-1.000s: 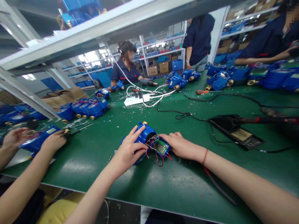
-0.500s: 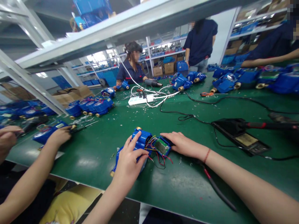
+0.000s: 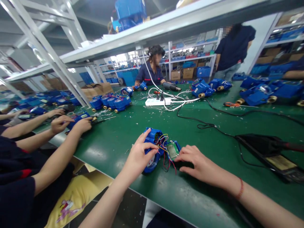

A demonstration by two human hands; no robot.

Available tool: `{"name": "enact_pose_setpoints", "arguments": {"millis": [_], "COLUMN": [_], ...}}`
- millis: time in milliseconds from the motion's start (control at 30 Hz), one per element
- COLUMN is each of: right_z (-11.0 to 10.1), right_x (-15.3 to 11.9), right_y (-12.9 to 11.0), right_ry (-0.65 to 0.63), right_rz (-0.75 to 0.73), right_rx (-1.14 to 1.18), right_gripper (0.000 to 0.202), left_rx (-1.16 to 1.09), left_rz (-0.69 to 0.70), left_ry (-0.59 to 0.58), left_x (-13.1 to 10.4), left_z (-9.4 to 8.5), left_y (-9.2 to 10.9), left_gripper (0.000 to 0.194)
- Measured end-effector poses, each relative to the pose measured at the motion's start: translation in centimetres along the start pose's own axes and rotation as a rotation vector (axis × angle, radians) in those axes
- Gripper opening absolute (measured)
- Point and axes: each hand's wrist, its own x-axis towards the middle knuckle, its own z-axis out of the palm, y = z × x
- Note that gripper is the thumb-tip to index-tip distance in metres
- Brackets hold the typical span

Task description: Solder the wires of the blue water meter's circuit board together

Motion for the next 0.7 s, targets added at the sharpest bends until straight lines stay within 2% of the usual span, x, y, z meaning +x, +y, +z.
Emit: {"name": "enact_pose_setpoints", "arguments": {"millis": [100, 233, 333, 400, 533, 600, 700], "right_z": [1.0, 2.1, 3.0, 3.6, 4.6, 4.6, 3.9], "right_x": [-0.1, -0.2, 0.4, 1.1, 2.2, 2.4, 2.3], "right_y": [0.1, -0.6, -1.6, -2.2, -2.8, -2.7, -1.8], "right_ry": [0.077, 0.244, 0.297, 0.317, 0.374, 0.414, 0.496], "right_rz": [-0.069, -0.171, -0.194, -0.178, -0.113, -0.067, 0.049], "right_rx": [-0.097, -0.251, -0.290, -0.236, -0.021, 0.078, 0.294], "right_gripper": [0.028, 0.028, 0.032, 0.029, 0.007, 0.016, 0.017], "left_rx": [-0.029, -0.069, -0.090, -0.097, -0.103, -0.106, -0.115], "left_rz": [-0.042, -0.033, -0.018, -0.013, -0.021, -0.029, -0.034], "left_ry": [-0.018, -0.010, 0.006, 0.016, 0.026, 0.027, 0.029], "left_x": [0.0, -0.1, -0.2, -0.2, -0.1, 0.0, 0.0], "left_z": [-0.2, -0.2, 0.1, 0.2, 0.2, 0.1, 0.1], "left_y": [0.2, 0.1, -0.1, -0.2, -0.2, -0.1, -0.1], "left_gripper": [0.013, 0.014, 0.013, 0.013, 0.013, 0.013, 0.013]}}
